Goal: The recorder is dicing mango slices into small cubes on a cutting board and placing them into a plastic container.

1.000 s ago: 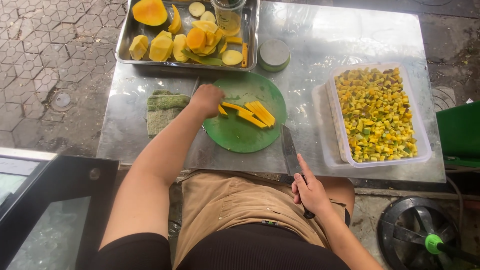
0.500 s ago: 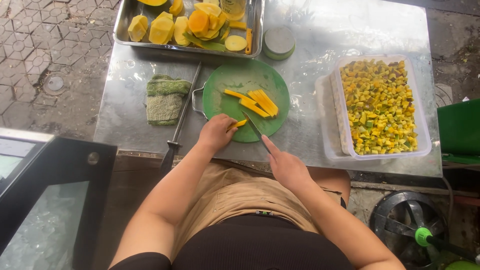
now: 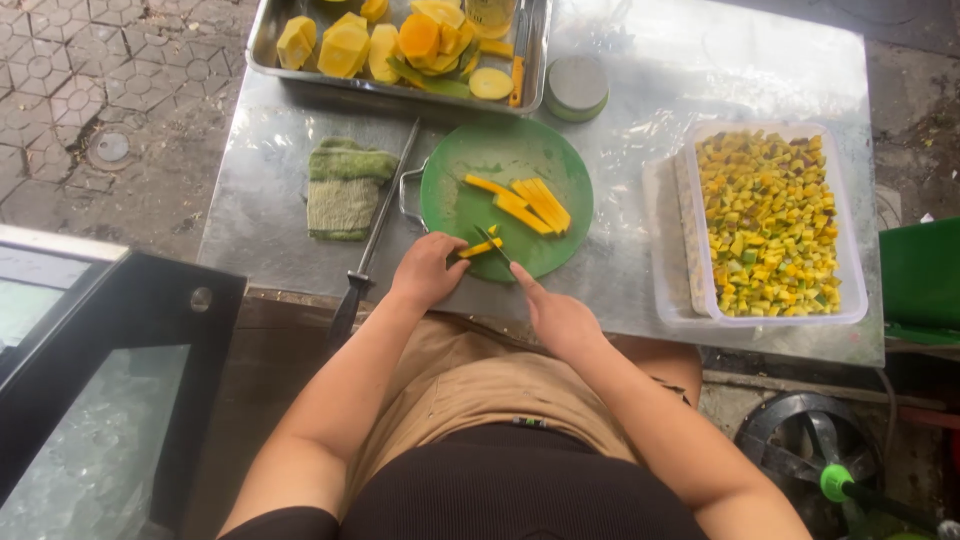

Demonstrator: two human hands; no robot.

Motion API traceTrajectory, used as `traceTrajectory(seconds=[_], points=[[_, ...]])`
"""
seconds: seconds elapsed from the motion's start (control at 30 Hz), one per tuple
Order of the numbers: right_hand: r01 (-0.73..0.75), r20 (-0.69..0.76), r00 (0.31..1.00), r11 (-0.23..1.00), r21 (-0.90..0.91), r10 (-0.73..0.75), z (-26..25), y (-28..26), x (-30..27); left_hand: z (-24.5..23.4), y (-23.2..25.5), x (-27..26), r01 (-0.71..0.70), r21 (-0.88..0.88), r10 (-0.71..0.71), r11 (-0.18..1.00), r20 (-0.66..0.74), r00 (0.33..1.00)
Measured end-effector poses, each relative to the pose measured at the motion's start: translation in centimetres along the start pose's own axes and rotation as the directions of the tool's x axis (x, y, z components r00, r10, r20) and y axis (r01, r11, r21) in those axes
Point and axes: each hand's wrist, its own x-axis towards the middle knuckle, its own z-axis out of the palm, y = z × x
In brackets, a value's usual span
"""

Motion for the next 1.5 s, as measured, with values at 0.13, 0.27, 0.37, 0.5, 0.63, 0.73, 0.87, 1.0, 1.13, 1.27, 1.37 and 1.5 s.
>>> traceTrajectory(seconds=[0.13, 0.27, 0.37, 0.5, 0.63, 0.73, 0.87, 1.0, 1.13, 1.27, 1.37, 1.5], points=[[0.0, 0.022, 1.0, 0.999, -0.034, 0.001, 0.9, 0.2, 0.3, -0.1, -0.2, 0.2, -0.012, -0.043, 0.011, 0.999, -0.025, 1.0], [0.03, -0.04, 0.999, 0.999, 0.035, -0.029, -1.0, -1.7, -0.7, 0.0, -0.6, -0.2, 0.004, -0.057, -0.005, 0.998, -0.01, 1.0], [-0.019, 0.087, 0.996, 0.998, -0.056, 0.024, 0.5, -1.5, -0.4, 0.5, -1.1, -0.8, 0.024, -0.053, -0.024, 0.998, -0.009, 1.0], [0.037, 0.064, 0.997, 0.999, -0.021, -0.036, -0.9, -2.4, 0.1, -0.7, -0.6, -0.7, 0.059, -0.039, -0.06, 0.997, -0.036, 0.998], [0.029, 0.023, 0.999, 0.999, 0.041, -0.03, -1.3, -3.5, -1.1, -0.7, -0.5, -0.1, 0.122, -0.04, -0.123, 0.992, -0.021, 0.992], [0.043, 0.092, 0.995, 0.999, -0.002, -0.042, 1.2, -1.7, 0.8, 0.1, -1.0, -0.9, 0.163, -0.069, -0.163, 0.984, 0.007, 0.987], [0.074, 0.093, 0.992, 0.993, 0.09, -0.082, 0.7, -0.3, -0.1, 0.1, -1.5, -0.1, 0.151, -0.058, -0.152, 0.987, -0.011, 0.988], [-0.124, 0.02, 0.992, 0.94, 0.319, 0.124, -0.5, 0.6, -2.0, 1.1, -2.1, 0.7, 0.05, -0.038, -0.054, 0.998, -0.113, 0.992], [-0.213, 0.18, 0.977, 0.618, 0.757, 0.118, 2.8, 3.8, -0.8, 1.4, 0.1, 0.6, 0.004, -0.071, -0.011, 0.997, -0.1, 0.995], [-0.229, 0.232, 0.972, 0.412, 0.882, 0.044, 5.1, 4.3, 1.9, 1.7, 0.9, 1.2, 0.079, -0.147, -0.081, 0.986, -0.01, 0.997], [-0.192, 0.234, 0.969, 0.344, 0.919, -0.084, 6.2, 3.8, 3.4, 2.3, 0.5, 1.6, 0.119, -0.215, -0.122, 0.969, -0.001, 0.992], [-0.216, 0.264, 0.954, 0.288, 0.933, -0.14, 5.8, 2.6, 3.6, 2.7, -0.1, 1.4, 0.084, -0.248, -0.097, 0.965, -0.038, 0.995]])
